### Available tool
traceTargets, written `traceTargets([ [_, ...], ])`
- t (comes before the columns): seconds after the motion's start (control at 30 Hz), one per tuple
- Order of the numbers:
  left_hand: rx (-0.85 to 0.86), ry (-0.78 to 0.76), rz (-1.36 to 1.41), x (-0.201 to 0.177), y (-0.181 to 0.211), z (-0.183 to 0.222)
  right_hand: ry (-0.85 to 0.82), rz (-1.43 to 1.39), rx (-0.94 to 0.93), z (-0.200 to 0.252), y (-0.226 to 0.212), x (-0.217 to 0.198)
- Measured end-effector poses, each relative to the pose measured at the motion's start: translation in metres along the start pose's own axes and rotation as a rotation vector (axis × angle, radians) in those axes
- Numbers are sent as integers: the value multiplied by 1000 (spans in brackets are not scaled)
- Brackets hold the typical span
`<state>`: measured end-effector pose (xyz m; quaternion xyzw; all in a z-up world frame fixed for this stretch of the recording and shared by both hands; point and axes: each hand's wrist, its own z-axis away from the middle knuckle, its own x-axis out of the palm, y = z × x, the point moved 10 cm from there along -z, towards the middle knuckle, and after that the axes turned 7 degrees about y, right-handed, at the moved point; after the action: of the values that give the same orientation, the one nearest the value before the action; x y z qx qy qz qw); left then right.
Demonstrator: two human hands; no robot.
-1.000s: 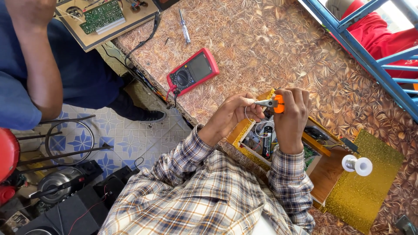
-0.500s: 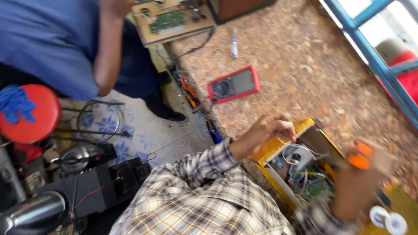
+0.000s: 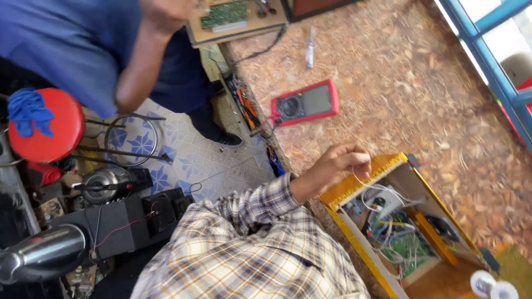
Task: The person is seen connecting wires to a small PCB, soldering the connections, and using pliers to manage the wiring inside an electronic enclosure.
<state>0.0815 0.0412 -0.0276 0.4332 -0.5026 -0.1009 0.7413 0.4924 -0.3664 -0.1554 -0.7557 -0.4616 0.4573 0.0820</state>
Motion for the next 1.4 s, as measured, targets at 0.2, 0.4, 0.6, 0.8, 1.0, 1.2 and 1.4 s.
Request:
traceTargets([
  [0.2,-128,-17,-31,19,-11,8,168,224,525,256,-20,-201],
  [0.4,-94,-115,-160,55,10,16,274,308,738,242,-172,-190],
  [0.6,35,-177,-275,62,23,18,265,392,600,221,-207,-186],
  [0.8,51,-227,-447,75,42,32,338,322,401,163,-313,-188],
  [1.0,72,-152,-398,66,31,26,-97,-60,442,145,-390,-94],
  [1.2,119,-161,-338,64,38,26,-578,-77,391,170,-408,5],
  [1.4,133,-163,-372,51,33,22,-614,-200,518,165,-398,3],
])
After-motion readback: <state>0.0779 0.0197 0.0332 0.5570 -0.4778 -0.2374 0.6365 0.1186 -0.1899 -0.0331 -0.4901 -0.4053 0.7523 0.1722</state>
